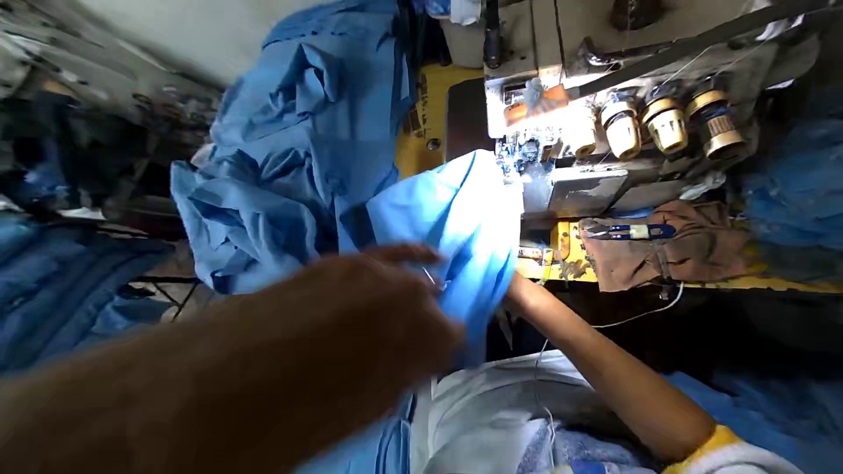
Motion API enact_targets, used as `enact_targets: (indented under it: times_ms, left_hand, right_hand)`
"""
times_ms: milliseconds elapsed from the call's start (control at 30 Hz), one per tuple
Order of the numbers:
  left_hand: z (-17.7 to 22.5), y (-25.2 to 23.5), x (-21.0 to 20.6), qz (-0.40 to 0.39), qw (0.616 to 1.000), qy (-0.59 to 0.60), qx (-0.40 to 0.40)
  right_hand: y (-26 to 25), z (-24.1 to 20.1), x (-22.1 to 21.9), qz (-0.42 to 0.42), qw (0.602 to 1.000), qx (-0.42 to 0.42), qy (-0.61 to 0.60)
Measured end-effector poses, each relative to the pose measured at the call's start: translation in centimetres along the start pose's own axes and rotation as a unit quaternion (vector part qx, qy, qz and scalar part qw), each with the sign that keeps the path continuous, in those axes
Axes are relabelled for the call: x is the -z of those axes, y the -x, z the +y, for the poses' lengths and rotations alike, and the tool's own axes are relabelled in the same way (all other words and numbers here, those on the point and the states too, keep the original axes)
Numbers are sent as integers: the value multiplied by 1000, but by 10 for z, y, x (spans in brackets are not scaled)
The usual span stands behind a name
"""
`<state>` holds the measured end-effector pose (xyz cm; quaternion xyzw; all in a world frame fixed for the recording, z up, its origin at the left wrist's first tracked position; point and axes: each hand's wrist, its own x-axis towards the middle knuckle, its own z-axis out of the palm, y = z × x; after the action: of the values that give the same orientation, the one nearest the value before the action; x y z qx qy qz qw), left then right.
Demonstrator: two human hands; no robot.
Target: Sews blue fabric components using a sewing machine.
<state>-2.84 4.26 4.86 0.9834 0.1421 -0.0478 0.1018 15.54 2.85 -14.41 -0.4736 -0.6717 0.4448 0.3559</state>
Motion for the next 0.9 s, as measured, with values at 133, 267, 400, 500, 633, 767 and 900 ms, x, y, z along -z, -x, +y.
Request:
enact_targets:
  times_ms: [133,267,400,500,633,767,900]
  left_hand:
    - [-52,34,34,36,982,-173,74]
    - [-46,39,27,68,966,-240,75]
    - [-34,40,29,28,950,-303,65]
    - [14,48,-11,66,985,-146,64]
    - [53,3,-34,26,988,136,-63]
    - [-22,-23,-47,41,999,-9,-23]
    - [-64,-6,-42,72,997,9,-12]
  right_hand:
    - [9,26,40,-66,996,46,-38]
    - [9,-13,65,72,972,224,-25]
    - [-11,-14,50,66,942,315,100]
    - [27,-18,65,-14,939,341,-29]
    - [55,-19,70,-113,943,314,-4]
    - [66,-1,49,-111,948,296,-22]
    - [75,0,51,-70,952,283,-98]
